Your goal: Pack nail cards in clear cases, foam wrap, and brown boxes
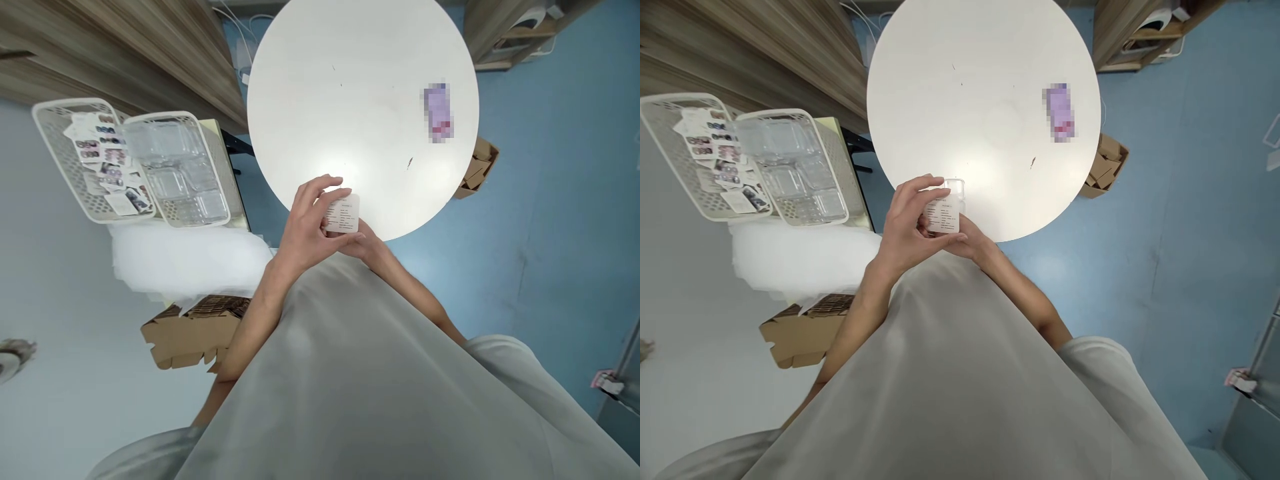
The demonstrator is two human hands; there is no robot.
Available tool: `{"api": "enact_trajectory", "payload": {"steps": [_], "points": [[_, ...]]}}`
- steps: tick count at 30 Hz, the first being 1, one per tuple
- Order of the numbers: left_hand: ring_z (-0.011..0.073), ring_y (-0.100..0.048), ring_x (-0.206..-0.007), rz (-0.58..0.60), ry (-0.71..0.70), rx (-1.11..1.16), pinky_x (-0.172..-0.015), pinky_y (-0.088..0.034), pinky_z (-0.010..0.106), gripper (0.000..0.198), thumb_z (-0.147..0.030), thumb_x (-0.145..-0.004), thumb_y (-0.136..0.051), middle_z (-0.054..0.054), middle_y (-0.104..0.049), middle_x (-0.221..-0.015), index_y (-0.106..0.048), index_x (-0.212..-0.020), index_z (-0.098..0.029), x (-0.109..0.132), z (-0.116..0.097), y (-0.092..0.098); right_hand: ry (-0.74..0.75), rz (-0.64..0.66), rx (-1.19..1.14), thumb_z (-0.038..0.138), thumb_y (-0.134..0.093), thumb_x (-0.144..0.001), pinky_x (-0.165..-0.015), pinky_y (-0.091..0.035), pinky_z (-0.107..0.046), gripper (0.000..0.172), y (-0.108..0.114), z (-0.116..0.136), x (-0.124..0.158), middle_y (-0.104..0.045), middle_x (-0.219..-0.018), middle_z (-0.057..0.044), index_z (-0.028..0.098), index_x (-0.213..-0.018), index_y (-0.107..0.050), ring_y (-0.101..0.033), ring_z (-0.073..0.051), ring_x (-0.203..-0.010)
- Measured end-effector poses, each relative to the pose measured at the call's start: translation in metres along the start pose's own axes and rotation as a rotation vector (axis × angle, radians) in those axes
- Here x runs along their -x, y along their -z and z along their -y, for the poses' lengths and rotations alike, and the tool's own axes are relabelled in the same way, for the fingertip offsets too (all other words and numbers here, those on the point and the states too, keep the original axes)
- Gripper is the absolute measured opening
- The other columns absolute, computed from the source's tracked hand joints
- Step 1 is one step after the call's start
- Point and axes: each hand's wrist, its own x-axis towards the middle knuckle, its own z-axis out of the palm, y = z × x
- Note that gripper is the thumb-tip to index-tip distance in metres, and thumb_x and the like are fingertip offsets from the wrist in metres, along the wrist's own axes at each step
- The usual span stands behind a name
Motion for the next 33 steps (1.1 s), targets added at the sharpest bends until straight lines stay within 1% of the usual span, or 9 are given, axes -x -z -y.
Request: {"api": "enact_trajectory", "payload": {"steps": [7, 10, 13, 17, 20, 22, 25, 28, 33], "points": [[0.0451, -0.046, -0.156, 0.0, -0.011, 0.019, -0.128, -0.044, 0.067, 0.073, -0.065, -0.075, -0.1, 0.007, -0.063, -0.156, -0.074, -0.138, -0.037, 0.004, -0.001, 0.007, -0.034, 0.071, -0.099, 0.081, -0.057, -0.099, -0.083, -0.067, -0.044, 0.057, -0.004, 0.001, 0.0, -0.067, -0.101, -0.009, 0.025, -0.104, -0.068, -0.07, -0.029, -0.104], [0.0459, -0.046, -0.156, 0.002, 0.043, 0.033, -0.125, -0.047, 0.066, 0.071, -0.06, -0.076, -0.101, 0.008, -0.062, -0.155, -0.074, -0.137, -0.036, 0.007, 0.0, 0.012, -0.06, 0.066, -0.07, 0.077, -0.063, -0.099, -0.081, -0.066, -0.04, 0.053, 0.002, 0.004, 0.002, -0.069, -0.102, -0.009, 0.024, -0.105, -0.07, -0.07, -0.026, -0.099], [0.0447, -0.049, -0.153, 0.003, 0.134, 0.053, -0.12, -0.052, 0.061, 0.069, -0.053, -0.078, -0.101, 0.009, -0.061, -0.154, -0.075, -0.139, -0.034, 0.011, 0.011, 0.015, -0.091, 0.02, -0.003, 0.073, -0.071, -0.096, -0.076, -0.063, -0.035, 0.051, 0.016, 0.002, 0.002, -0.07, -0.099, -0.006, 0.023, -0.105, -0.072, -0.069, -0.021, -0.089], [0.0336, -0.067, -0.129, 0.076, 0.274, 0.163, -0.112, -0.058, 0.05, 0.062, -0.044, -0.084, -0.095, 0.009, -0.071, -0.137, -0.075, -0.141, -0.03, 0.019, 0.057, 0.011, -0.068, -0.14, 0.066, 0.07, -0.082, -0.089, -0.077, -0.059, -0.03, 0.05, 0.046, -0.022, -0.003, -0.072, -0.089, -0.002, 0.022, -0.102, -0.075, -0.067, -0.016, -0.08], [0.0271, -0.075, -0.105, 0.145, 0.444, 0.164, -0.103, -0.061, 0.043, 0.048, -0.039, -0.087, -0.087, 0.007, -0.078, -0.114, -0.079, -0.132, -0.024, 0.022, 0.107, -0.007, -0.085, -0.287, 0.218, 0.066, -0.086, -0.087, -0.076, -0.058, -0.029, 0.048, 0.067, -0.052, -0.012, -0.074, -0.085, -0.001, 0.022, -0.1, -0.076, -0.069, -0.016, -0.077], [0.0259, -0.076, -0.097, 0.157, 0.563, 0.104, -0.1, -0.062, 0.041, 0.044, -0.037, -0.085, -0.087, 0.006, -0.08, -0.106, -0.08, -0.125, -0.021, 0.021, 0.14, -0.024, -0.125, -0.368, 0.321, 0.063, -0.084, -0.09, -0.074, -0.058, -0.028, 0.043, 0.077, -0.074, -0.02, -0.075, -0.085, -0.001, 0.021, -0.095, -0.075, -0.07, -0.015, -0.074], [0.0256, -0.078, -0.094, 0.166, 0.753, 0.224, -0.095, -0.064, 0.04, 0.035, -0.034, -0.086, -0.085, 0.01, -0.081, -0.105, -0.079, -0.115, -0.016, 0.016, 0.181, -0.049, -0.187, -0.455, 0.472, 0.049, -0.08, -0.096, -0.076, -0.06, -0.029, 0.029, 0.087, -0.099, -0.033, -0.08, -0.094, -0.002, 0.021, -0.093, -0.074, -0.07, -0.014, -0.07], [0.0253, -0.079, -0.095, 0.145, 0.882, 0.352, -0.098, -0.064, 0.043, 0.033, -0.025, -0.086, -0.081, 0.014, -0.082, -0.11, -0.078, -0.116, -0.013, 0.011, 0.213, -0.067, -0.279, -0.499, 0.621, 0.033, -0.071, -0.102, -0.084, -0.061, -0.031, 0.014, 0.096, -0.115, -0.047, -0.082, -0.104, -0.004, 0.02, -0.097, -0.074, -0.072, -0.014, -0.069], [0.032, -0.077, -0.12, 0.099, 0.875, 0.159, -0.111, -0.059, 0.048, 0.046, -0.017, -0.084, -0.078, 0.021, -0.078, -0.134, -0.077, -0.129, -0.01, 0.01, 0.245, -0.075, -0.358, -0.468, 0.822, 0.023, -0.063, -0.106, -0.095, -0.059, -0.034, 0.014, 0.103, -0.129, -0.064, -0.083, -0.108, -0.008, 0.018, -0.104, -0.077, -0.077, -0.02, -0.091]]}}
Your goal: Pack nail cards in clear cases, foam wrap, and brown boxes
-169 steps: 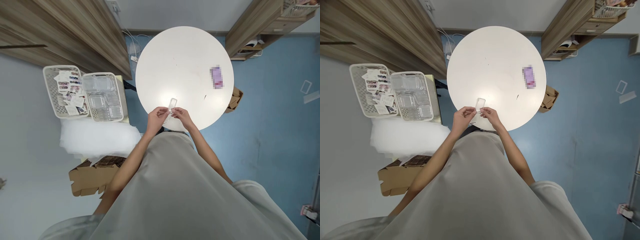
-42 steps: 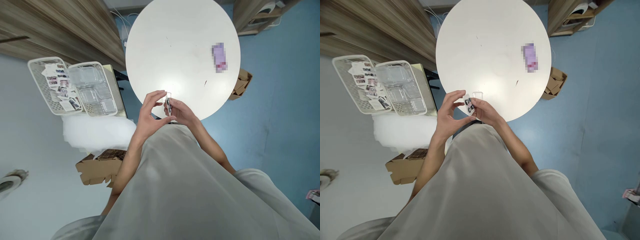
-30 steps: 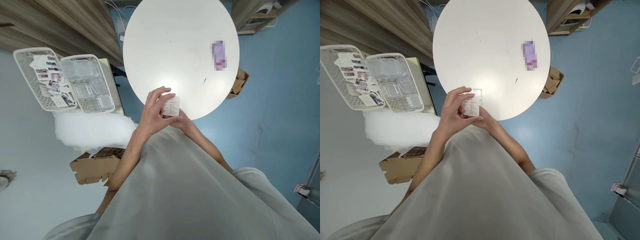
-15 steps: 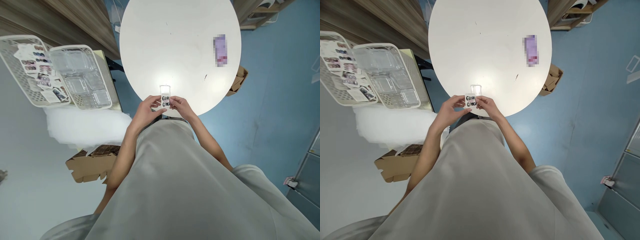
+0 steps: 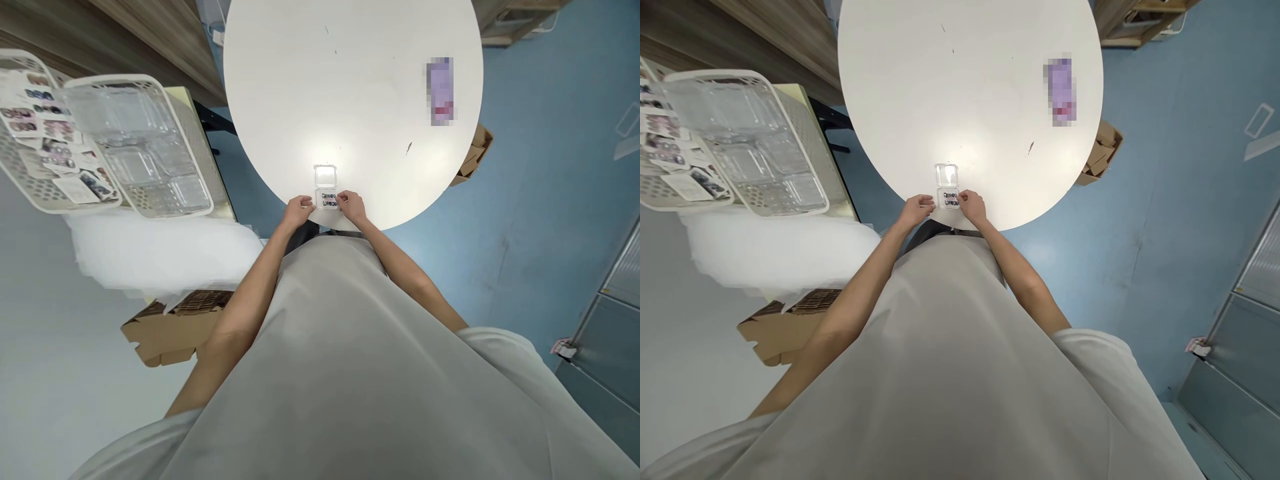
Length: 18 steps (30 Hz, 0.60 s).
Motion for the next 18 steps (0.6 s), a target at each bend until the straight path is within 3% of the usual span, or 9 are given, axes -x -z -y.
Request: {"api": "enact_trajectory", "payload": {"steps": [4, 8, 13, 18], "points": [[0.0317, -0.075, -0.122, -0.026, -0.065, -0.074, -0.116, -0.056, 0.048, 0.052, -0.019, -0.087, -0.076, 0.021, -0.073, -0.147, -0.073, -0.139, -0.012, -0.007, 0.009, -0.003, 0.01, 0.003, 0.068, 0.026, -0.064, -0.107, -0.097, -0.059, -0.036, 0.015, -0.008, 0.0, -0.007, -0.083, -0.11, -0.008, 0.02, -0.106, -0.077, -0.077, -0.024, -0.104], [0.0314, -0.074, -0.122, -0.046, -0.069, -0.052, -0.117, -0.054, 0.049, 0.06, -0.016, -0.085, -0.076, 0.019, -0.072, -0.147, -0.069, -0.144, -0.014, -0.016, 0.012, -0.011, -0.02, -0.016, 0.116, 0.028, -0.068, -0.105, -0.101, -0.059, -0.041, 0.012, -0.011, -0.002, -0.01, -0.082, -0.114, -0.01, 0.02, -0.107, -0.076, -0.075, -0.027, -0.109], [0.0317, -0.07, -0.131, -0.049, -0.095, 0.06, -0.121, -0.051, 0.049, 0.069, -0.013, -0.084, -0.076, 0.021, -0.069, -0.15, -0.064, -0.152, -0.012, -0.032, 0.005, -0.017, 0.004, -0.073, 0.048, 0.026, -0.067, -0.105, -0.108, -0.058, -0.043, 0.035, -0.011, -0.007, -0.018, -0.079, -0.126, -0.015, 0.016, -0.138, -0.067, -0.074, -0.028, -0.118], [0.032, -0.071, -0.131, -0.064, -0.033, 0.184, -0.12, -0.054, 0.05, 0.069, -0.013, -0.083, -0.079, 0.021, -0.071, -0.147, -0.066, -0.151, -0.012, -0.04, -0.007, -0.018, -0.033, -0.026, -0.066, 0.028, -0.07, -0.103, -0.109, -0.059, -0.045, 0.038, -0.014, -0.012, -0.033, -0.081, -0.117, -0.012, 0.016, -0.138, -0.068, -0.076, -0.028, -0.114]]}}
